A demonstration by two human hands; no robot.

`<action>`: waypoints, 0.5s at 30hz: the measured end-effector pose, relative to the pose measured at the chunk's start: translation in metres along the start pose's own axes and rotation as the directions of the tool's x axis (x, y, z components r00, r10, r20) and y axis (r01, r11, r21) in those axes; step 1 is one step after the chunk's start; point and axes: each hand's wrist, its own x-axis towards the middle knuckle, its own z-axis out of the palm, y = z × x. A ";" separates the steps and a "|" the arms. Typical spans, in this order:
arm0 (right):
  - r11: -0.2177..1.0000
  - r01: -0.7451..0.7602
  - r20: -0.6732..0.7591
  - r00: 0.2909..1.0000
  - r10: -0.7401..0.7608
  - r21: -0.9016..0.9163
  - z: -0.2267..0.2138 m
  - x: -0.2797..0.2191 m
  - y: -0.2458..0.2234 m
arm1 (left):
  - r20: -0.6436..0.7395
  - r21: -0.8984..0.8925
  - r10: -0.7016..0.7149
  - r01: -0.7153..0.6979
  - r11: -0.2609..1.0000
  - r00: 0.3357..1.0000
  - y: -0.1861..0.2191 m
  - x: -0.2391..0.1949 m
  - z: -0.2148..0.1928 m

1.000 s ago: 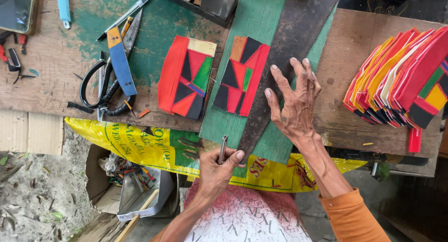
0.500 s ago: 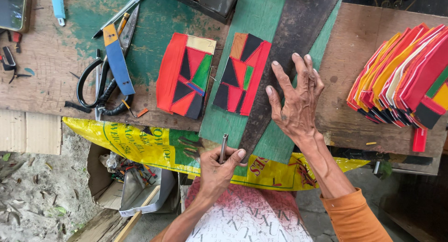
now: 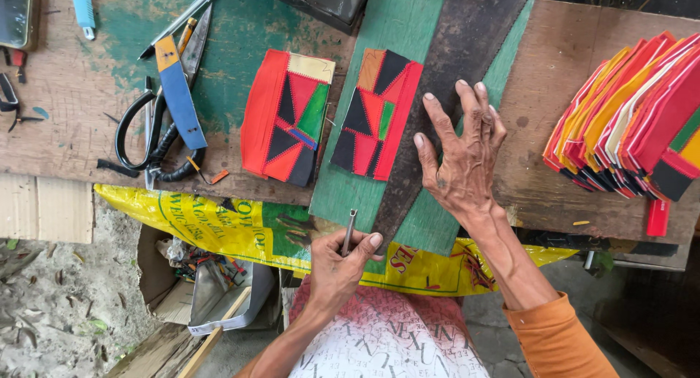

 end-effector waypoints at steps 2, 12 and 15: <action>1.000 -0.001 0.004 1.000 0.001 -0.003 0.000 0.000 0.001 | -0.005 0.001 0.004 -0.004 1.000 1.000 -0.001 0.001 0.001; 1.000 -0.006 0.009 1.000 0.006 -0.007 0.000 0.001 0.001 | -0.023 -0.014 -0.004 0.004 1.000 1.000 -0.001 0.001 0.002; 1.000 -0.008 0.011 1.000 0.008 -0.005 0.000 0.000 0.000 | -0.028 -0.002 -0.010 0.009 1.000 1.000 -0.002 0.001 0.001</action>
